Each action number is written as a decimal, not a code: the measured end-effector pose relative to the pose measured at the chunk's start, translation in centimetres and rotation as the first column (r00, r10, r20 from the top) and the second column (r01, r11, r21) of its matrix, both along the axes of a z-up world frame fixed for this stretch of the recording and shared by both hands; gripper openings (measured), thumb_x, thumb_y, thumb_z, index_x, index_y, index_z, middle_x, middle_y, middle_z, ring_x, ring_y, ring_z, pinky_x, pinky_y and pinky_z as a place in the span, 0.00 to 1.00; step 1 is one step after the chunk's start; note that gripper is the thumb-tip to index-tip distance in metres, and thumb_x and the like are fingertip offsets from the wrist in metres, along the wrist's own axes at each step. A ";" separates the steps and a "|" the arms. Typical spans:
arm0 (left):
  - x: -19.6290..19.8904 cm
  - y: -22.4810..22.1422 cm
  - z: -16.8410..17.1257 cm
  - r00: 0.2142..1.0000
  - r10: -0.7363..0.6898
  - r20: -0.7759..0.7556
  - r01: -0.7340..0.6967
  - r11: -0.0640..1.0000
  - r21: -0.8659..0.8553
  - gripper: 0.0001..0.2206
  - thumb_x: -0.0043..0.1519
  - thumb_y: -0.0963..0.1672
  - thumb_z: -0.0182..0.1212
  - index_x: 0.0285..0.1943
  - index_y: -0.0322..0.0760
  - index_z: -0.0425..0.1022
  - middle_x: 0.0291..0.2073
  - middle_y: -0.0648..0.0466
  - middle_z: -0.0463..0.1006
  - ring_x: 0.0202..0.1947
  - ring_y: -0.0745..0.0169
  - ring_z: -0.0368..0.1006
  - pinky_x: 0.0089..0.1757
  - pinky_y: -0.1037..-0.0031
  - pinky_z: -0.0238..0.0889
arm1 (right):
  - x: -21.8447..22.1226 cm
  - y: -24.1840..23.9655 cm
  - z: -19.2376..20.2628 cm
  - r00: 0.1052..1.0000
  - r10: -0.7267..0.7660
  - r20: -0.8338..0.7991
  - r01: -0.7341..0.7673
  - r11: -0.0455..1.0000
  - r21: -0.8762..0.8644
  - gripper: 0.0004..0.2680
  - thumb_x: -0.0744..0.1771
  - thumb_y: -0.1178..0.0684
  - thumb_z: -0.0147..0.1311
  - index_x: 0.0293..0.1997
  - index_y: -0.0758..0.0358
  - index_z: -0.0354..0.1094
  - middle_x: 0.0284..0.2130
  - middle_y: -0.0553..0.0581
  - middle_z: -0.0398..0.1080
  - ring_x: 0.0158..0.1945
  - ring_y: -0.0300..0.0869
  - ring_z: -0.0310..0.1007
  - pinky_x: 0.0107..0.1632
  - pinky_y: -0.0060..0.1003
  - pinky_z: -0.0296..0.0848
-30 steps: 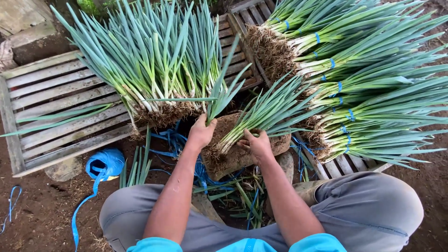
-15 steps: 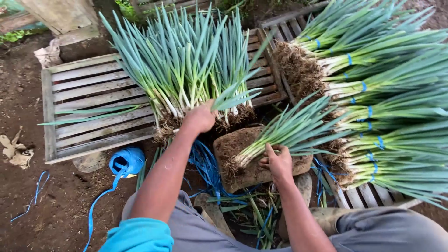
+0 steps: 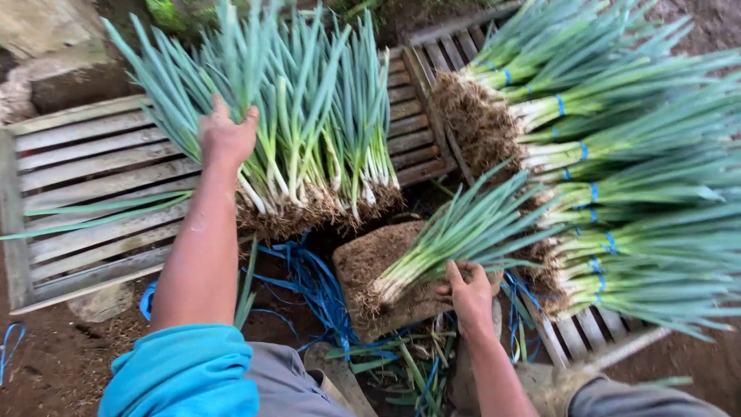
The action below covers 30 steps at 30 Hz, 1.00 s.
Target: Bundling harvested scallions by hand using blue plastic string and trimming the ends with a knife.
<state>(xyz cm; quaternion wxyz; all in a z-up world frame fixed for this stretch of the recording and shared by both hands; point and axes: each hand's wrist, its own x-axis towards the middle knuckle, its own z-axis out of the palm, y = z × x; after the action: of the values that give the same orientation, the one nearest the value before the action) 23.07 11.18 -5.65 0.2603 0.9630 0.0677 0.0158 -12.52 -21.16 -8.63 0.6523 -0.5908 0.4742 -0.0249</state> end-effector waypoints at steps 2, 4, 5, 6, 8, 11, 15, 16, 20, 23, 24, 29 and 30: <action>-4.6 -3.1 2.4 0.996 -0.079 0.045 0.077 0.996 0.048 0.35 0.67 0.56 0.62 0.76 0.31 0.60 0.61 0.25 0.67 0.63 0.24 0.64 0.61 0.43 0.56 | -0.6 -0.2 -0.6 0.999 -0.020 -0.026 0.020 1.000 -0.008 0.17 0.71 0.50 0.52 0.59 0.76 0.58 0.37 0.69 0.67 0.30 0.48 0.76 0.35 0.45 0.85; -7.2 -7.1 2.5 0.981 -0.160 0.113 0.150 0.984 0.092 0.34 0.66 0.53 0.65 0.73 0.25 0.63 0.62 0.23 0.66 0.63 0.20 0.63 0.60 0.41 0.55 | -0.5 -0.4 -1.5 0.999 -0.041 -0.027 0.040 0.999 -0.019 0.17 0.72 0.48 0.49 0.59 0.76 0.58 0.38 0.69 0.68 0.32 0.47 0.76 0.36 0.43 0.84; -8.4 -9.2 1.1 0.965 -0.233 -0.120 0.225 0.972 -0.073 0.28 0.67 0.54 0.62 0.71 0.37 0.67 0.60 0.35 0.70 0.61 0.32 0.67 0.58 0.45 0.60 | -0.7 -0.3 -2.1 0.997 -0.064 -0.041 0.065 0.998 0.009 0.17 0.72 0.48 0.48 0.60 0.75 0.56 0.39 0.67 0.66 0.33 0.47 0.76 0.38 0.43 0.84; -9.7 -11.2 -0.3 0.885 -0.326 -0.333 0.253 0.936 -0.245 0.23 0.67 0.55 0.59 0.68 0.49 0.70 0.59 0.48 0.74 0.59 0.43 0.71 0.56 0.49 0.64 | -0.9 -0.1 -2.7 0.995 -0.088 -0.054 0.090 0.995 0.038 0.17 0.72 0.47 0.46 0.61 0.73 0.54 0.41 0.65 0.65 0.35 0.47 0.75 0.40 0.43 0.84; -15.2 -15.1 2.6 0.734 -0.471 -0.489 0.398 0.882 -0.252 0.30 0.65 0.60 0.55 0.70 0.44 0.68 0.56 0.46 0.77 0.59 0.43 0.72 0.59 0.47 0.62 | -1.1 0.7 -3.0 0.992 -0.110 -0.060 0.116 0.987 0.112 0.20 0.72 0.45 0.47 0.63 0.74 0.52 0.40 0.65 0.65 0.34 0.47 0.75 0.39 0.44 0.84; -19.7 -19.4 2.1 0.456 -0.603 -0.655 0.599 0.752 -0.275 0.45 0.57 0.68 0.49 0.71 0.34 0.65 0.60 0.40 0.74 0.64 0.40 0.68 0.61 0.46 0.60 | -1.1 1.4 -3.6 0.987 -0.154 -0.047 0.161 0.962 0.222 0.22 0.71 0.44 0.49 0.63 0.75 0.50 0.41 0.66 0.65 0.35 0.48 0.75 0.40 0.46 0.83; -23.4 -22.7 3.5 0.381 -0.577 -0.722 0.785 0.615 -0.078 0.56 0.46 0.70 0.61 0.72 0.27 0.59 0.72 0.36 0.57 0.69 0.34 0.61 0.62 0.46 0.61 | -1.0 1.6 -4.1 0.982 -0.190 -0.017 0.186 0.933 0.308 0.21 0.71 0.45 0.49 0.63 0.77 0.51 0.43 0.68 0.67 0.41 0.53 0.79 0.48 0.53 0.82; -24.0 -23.1 2.4 0.377 -0.581 -0.722 0.792 0.606 -0.074 0.56 0.46 0.70 0.61 0.72 0.27 0.59 0.72 0.36 0.57 0.69 0.34 0.61 0.62 0.46 0.61 | -1.2 1.4 -4.6 0.979 -0.202 -0.014 0.196 0.930 0.310 0.21 0.71 0.45 0.49 0.63 0.77 0.51 0.43 0.68 0.67 0.41 0.53 0.79 0.48 0.53 0.82; -25.6 -24.0 0.7 0.427 -0.564 -0.706 0.765 0.642 -0.050 0.51 0.52 0.66 0.65 0.70 0.25 0.58 0.66 0.34 0.66 0.67 0.33 0.64 0.60 0.45 0.62 | -1.2 1.1 -6.7 0.963 -0.271 0.006 0.248 0.889 0.386 0.21 0.73 0.44 0.38 0.70 0.72 0.49 0.47 0.70 0.66 0.46 0.56 0.77 0.54 0.56 0.79; -25.6 -24.3 -0.7 0.432 -0.550 -0.715 0.724 0.684 -0.088 0.50 0.51 0.64 0.69 0.70 0.26 0.57 0.64 0.34 0.68 0.67 0.35 0.65 0.60 0.47 0.62 | -1.5 1.8 -6.5 0.929 -0.368 0.040 0.310 0.832 0.460 0.24 0.73 0.36 0.33 0.70 0.66 0.55 0.45 0.69 0.70 0.45 0.57 0.76 0.55 0.56 0.78; -25.5 -24.4 -1.6 0.437 -0.552 -0.710 0.698 0.706 -0.120 0.50 0.49 0.63 0.72 0.70 0.27 0.57 0.62 0.34 0.71 0.66 0.36 0.66 0.60 0.47 0.62 | -1.6 2.1 -6.1 0.901 -0.430 0.065 0.345 0.799 0.493 0.27 0.72 0.30 0.29 0.67 0.64 0.61 0.43 0.66 0.72 0.43 0.55 0.76 0.54 0.55 0.78; -26.6 -23.8 -8.6 0.526 -0.493 -0.693 0.637 0.768 -0.063 0.51 0.40 0.63 0.76 0.67 0.37 0.56 0.55 0.42 0.76 0.60 0.41 0.73 0.58 0.52 0.67 | -1.5 1.2 -10.0 0.926 -0.315 0.208 0.204 0.880 0.428 0.34 0.69 0.23 0.17 0.62 0.60 0.66 0.37 0.60 0.71 0.38 0.46 0.73 0.52 0.46 0.75; -26.7 -23.9 -10.4 0.559 -0.468 -0.684 0.617 0.786 -0.034 0.49 0.40 0.63 0.77 0.66 0.41 0.57 0.51 0.46 0.79 0.57 0.43 0.76 0.55 0.55 0.70 | -1.5 1.2 -10.3 0.921 -0.313 0.230 0.194 0.883 0.426 0.34 0.70 0.22 0.16 0.60 0.60 0.67 0.35 0.59 0.71 0.35 0.44 0.71 0.50 0.44 0.74</action>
<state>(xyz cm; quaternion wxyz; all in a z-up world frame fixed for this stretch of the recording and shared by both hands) -3.66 -12.69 -16.03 0.1079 0.8981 -0.1485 -0.3997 -14.06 -19.96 -18.89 0.8117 -0.3686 0.4416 -0.1016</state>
